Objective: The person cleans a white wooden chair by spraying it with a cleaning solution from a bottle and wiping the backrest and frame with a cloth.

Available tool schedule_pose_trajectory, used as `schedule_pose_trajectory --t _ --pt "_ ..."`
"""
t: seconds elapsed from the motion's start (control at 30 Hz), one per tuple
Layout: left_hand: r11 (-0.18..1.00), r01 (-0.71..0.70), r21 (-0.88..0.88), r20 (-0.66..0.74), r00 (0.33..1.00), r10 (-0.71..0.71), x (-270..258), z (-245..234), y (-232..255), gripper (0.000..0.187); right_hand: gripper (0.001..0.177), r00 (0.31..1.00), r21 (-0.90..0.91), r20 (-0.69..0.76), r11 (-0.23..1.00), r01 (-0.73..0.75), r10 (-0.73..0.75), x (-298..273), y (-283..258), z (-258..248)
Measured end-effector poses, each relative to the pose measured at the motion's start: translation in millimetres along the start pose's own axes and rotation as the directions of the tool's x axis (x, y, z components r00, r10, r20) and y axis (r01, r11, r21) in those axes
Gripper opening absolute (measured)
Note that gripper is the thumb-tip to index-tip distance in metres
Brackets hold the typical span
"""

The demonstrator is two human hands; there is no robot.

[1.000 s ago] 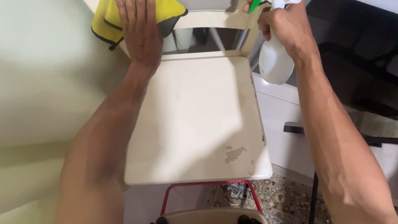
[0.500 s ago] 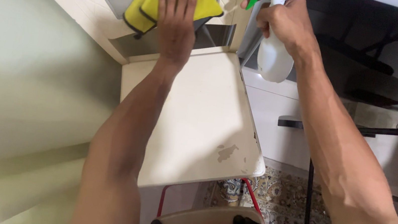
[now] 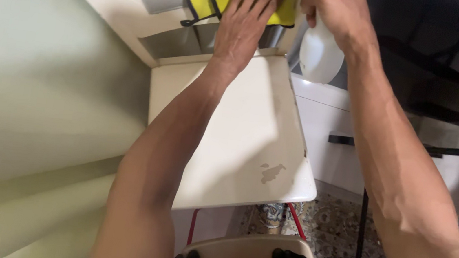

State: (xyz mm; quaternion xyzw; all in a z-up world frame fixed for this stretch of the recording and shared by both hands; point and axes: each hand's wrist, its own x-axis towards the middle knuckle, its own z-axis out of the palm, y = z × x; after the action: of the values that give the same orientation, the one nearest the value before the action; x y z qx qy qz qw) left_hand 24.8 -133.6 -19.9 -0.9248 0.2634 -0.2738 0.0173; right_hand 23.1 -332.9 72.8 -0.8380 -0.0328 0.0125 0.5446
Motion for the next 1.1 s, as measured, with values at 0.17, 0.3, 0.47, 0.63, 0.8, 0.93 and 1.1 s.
schedule_pose_trajectory --t 0.17,0.3,0.47,0.63,0.8,0.93,1.1 --pt "0.999 -0.037 -0.001 -0.066 0.997 0.037 -22 0 -26 0.068 0.012 1.0 -0.082 0.01 0.996 0.026 -0.025 3 2 20" --pt "1.0 -0.025 -0.017 -0.093 0.995 0.023 -43 -6 -53 0.071 0.009 0.996 0.021 0.045 0.997 0.072 -0.073 -1 -14 32" --pt "0.995 0.034 0.097 -0.081 0.996 -0.026 -74 -21 -80 0.079 0.032 0.985 0.046 0.086 0.988 0.149 -0.153 -6 -31 41" --pt "0.994 -0.006 0.111 -0.153 0.988 0.023 -97 -25 -109 0.074 0.031 0.977 -0.045 0.128 0.983 0.18 -0.173 -7 -35 55" --pt "0.988 0.005 0.153 -0.155 0.988 0.019 -114 -36 -126 0.077 0.03 0.977 -0.04 0.134 0.984 0.172 -0.165 -12 -46 58" --pt "1.0 0.029 0.002 -0.162 0.986 -0.029 -127 -47 -137 0.075 0.035 0.968 -0.116 0.152 0.969 0.219 -0.2 -9 -51 50" --pt "0.989 0.102 0.111 -0.08 0.992 -0.093 -143 -54 -142 0.083 0.032 0.972 -0.132 0.14 0.969 0.208 -0.19 2 -53 51"
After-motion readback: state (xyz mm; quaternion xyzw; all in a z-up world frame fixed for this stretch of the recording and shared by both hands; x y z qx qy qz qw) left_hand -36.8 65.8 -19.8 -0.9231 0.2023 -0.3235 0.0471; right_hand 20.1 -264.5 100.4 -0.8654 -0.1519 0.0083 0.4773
